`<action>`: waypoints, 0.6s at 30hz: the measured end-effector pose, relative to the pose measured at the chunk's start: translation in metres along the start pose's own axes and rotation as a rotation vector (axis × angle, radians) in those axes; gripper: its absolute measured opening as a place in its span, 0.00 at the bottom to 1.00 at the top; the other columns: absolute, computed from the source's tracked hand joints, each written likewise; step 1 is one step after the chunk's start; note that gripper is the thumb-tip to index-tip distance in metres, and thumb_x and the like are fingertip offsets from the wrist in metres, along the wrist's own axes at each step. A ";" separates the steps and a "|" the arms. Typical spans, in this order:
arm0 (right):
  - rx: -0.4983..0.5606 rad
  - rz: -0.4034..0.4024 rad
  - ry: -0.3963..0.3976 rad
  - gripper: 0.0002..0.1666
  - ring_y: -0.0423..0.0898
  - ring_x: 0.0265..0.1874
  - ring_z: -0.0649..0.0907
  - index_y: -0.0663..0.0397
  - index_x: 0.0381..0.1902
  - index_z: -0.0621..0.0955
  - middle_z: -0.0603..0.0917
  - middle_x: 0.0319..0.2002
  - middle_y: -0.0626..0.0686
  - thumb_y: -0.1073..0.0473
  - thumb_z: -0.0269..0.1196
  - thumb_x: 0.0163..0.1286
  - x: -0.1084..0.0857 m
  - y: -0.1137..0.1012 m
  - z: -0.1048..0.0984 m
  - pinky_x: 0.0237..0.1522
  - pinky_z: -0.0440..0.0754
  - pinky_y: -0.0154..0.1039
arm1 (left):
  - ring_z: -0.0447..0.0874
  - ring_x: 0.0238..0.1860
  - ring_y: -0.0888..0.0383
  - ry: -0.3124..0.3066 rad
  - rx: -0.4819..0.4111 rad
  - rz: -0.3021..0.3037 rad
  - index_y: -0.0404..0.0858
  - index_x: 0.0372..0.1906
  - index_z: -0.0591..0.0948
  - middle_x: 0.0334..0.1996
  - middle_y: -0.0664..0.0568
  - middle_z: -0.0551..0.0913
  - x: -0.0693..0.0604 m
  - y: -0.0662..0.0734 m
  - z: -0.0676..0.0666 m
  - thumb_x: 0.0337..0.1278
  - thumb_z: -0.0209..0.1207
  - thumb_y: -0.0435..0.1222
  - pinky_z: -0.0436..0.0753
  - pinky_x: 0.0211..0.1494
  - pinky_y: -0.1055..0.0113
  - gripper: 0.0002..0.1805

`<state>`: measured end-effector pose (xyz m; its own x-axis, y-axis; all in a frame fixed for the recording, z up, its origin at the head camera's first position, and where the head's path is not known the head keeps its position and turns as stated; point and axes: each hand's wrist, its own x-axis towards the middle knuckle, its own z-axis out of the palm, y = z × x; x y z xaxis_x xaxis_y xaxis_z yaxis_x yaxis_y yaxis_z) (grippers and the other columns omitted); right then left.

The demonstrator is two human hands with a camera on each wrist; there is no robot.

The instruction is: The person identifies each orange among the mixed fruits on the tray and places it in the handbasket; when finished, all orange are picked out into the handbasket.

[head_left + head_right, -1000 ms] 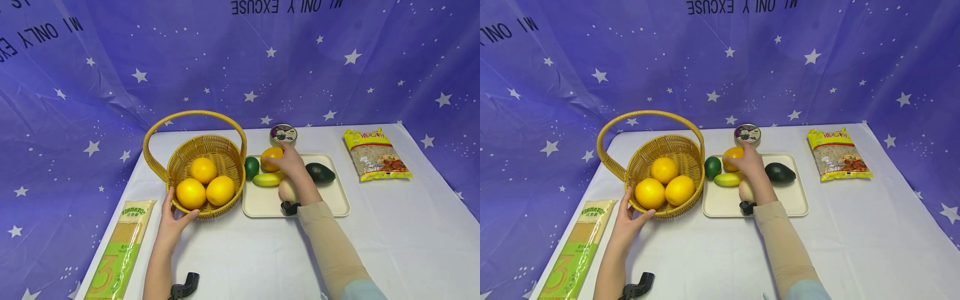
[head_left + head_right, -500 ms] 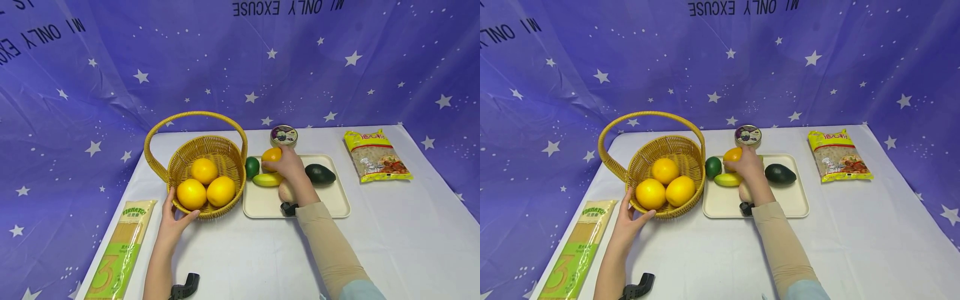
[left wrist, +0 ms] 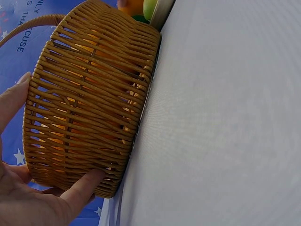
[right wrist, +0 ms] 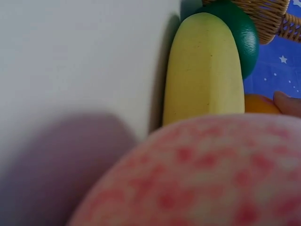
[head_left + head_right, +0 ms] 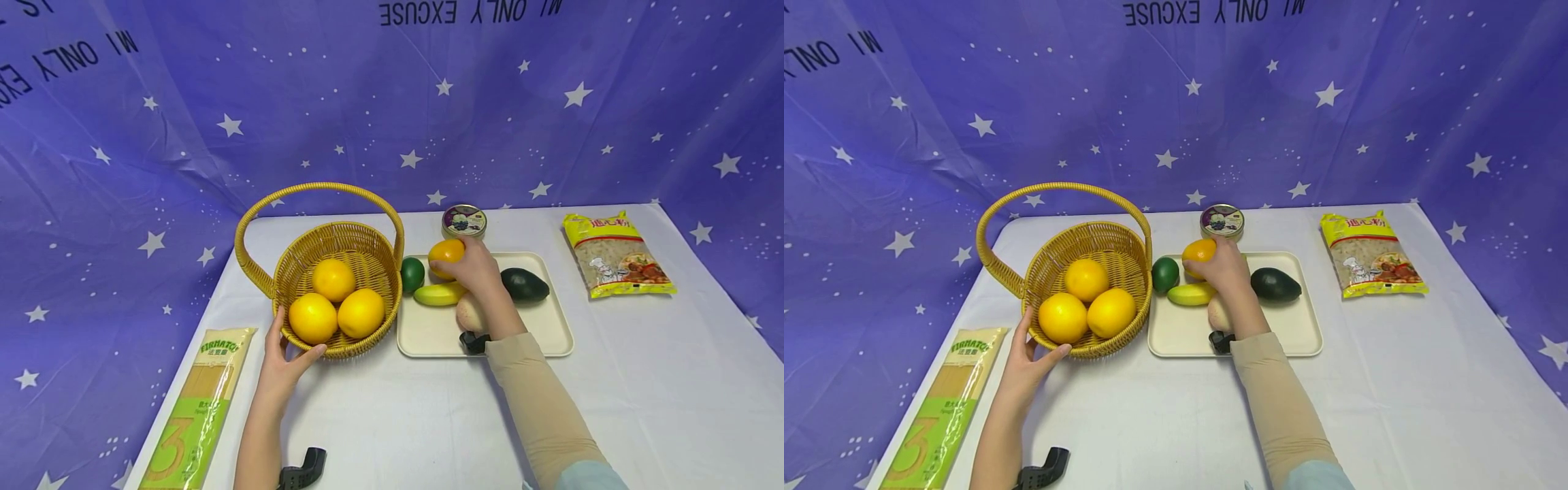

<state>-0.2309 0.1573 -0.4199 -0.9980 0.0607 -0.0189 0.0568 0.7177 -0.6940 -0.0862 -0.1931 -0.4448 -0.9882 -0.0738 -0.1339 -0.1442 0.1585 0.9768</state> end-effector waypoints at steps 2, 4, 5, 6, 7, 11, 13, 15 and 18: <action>0.000 -0.010 0.008 0.54 0.60 0.52 0.75 0.58 0.70 0.65 0.71 0.60 0.63 0.37 0.70 0.52 -0.001 -0.001 -0.001 0.55 0.72 0.56 | 0.37 0.75 0.47 -0.001 -0.001 0.001 0.58 0.77 0.40 0.75 0.54 0.32 0.000 0.000 0.000 0.54 0.68 0.35 0.50 0.72 0.47 0.57; 0.008 -0.017 0.011 0.54 0.60 0.52 0.75 0.57 0.70 0.65 0.71 0.61 0.63 0.37 0.70 0.51 -0.002 -0.003 -0.002 0.54 0.72 0.56 | 0.37 0.75 0.47 -0.001 -0.001 0.001 0.57 0.77 0.40 0.76 0.55 0.32 0.000 0.000 0.000 0.54 0.68 0.35 0.50 0.72 0.47 0.57; 0.011 -0.020 0.013 0.54 0.60 0.52 0.75 0.57 0.70 0.65 0.71 0.61 0.63 0.38 0.71 0.51 -0.004 -0.004 -0.004 0.54 0.72 0.56 | 0.37 0.75 0.47 -0.001 -0.002 0.001 0.57 0.77 0.40 0.76 0.55 0.32 0.000 -0.001 0.000 0.54 0.68 0.35 0.50 0.72 0.47 0.57; 0.013 -0.022 0.014 0.54 0.60 0.52 0.74 0.57 0.70 0.65 0.71 0.61 0.63 0.38 0.71 0.51 -0.005 -0.006 -0.005 0.54 0.72 0.56 | 0.37 0.75 0.47 -0.001 -0.003 0.002 0.57 0.77 0.40 0.76 0.55 0.32 0.000 -0.001 0.000 0.54 0.68 0.35 0.49 0.72 0.47 0.57; 0.015 -0.025 0.014 0.54 0.60 0.52 0.74 0.56 0.71 0.65 0.71 0.62 0.63 0.38 0.71 0.51 -0.007 -0.008 -0.007 0.54 0.72 0.56 | 0.37 0.75 0.47 -0.002 -0.003 0.002 0.57 0.77 0.40 0.76 0.55 0.32 0.000 -0.001 0.000 0.54 0.68 0.35 0.49 0.72 0.47 0.57; 0.011 -0.032 0.017 0.55 0.61 0.55 0.73 0.55 0.71 0.64 0.69 0.64 0.63 0.37 0.70 0.52 -0.015 -0.020 -0.016 0.56 0.71 0.57 | 0.37 0.75 0.47 -0.002 -0.006 0.007 0.55 0.78 0.40 0.76 0.54 0.33 0.000 -0.001 0.000 0.54 0.68 0.35 0.49 0.72 0.47 0.57; 0.008 -0.037 0.025 0.55 0.60 0.56 0.73 0.54 0.72 0.64 0.68 0.66 0.63 0.36 0.70 0.52 -0.018 -0.025 -0.020 0.56 0.71 0.58 | 0.37 0.75 0.47 -0.001 -0.004 0.008 0.56 0.78 0.40 0.76 0.55 0.33 0.000 -0.001 0.000 0.54 0.68 0.35 0.50 0.72 0.47 0.57; 0.006 -0.046 0.037 0.55 0.60 0.56 0.73 0.52 0.72 0.64 0.67 0.66 0.62 0.36 0.70 0.52 -0.021 -0.030 -0.024 0.56 0.71 0.58 | 0.37 0.75 0.47 -0.001 -0.003 0.007 0.56 0.78 0.40 0.76 0.55 0.32 0.000 -0.001 0.000 0.54 0.68 0.35 0.50 0.72 0.47 0.57; 0.008 -0.052 0.051 0.56 0.59 0.55 0.73 0.49 0.72 0.64 0.66 0.67 0.59 0.34 0.70 0.51 -0.026 -0.038 -0.029 0.54 0.72 0.58 | 0.37 0.75 0.47 -0.002 -0.001 0.005 0.57 0.77 0.40 0.76 0.55 0.32 0.000 -0.001 0.000 0.54 0.68 0.35 0.51 0.72 0.47 0.57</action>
<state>-0.2067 0.1483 -0.3723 -0.9968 0.0584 0.0537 0.0043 0.7150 -0.6992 -0.0863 -0.1938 -0.4458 -0.9890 -0.0708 -0.1298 -0.1396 0.1574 0.9776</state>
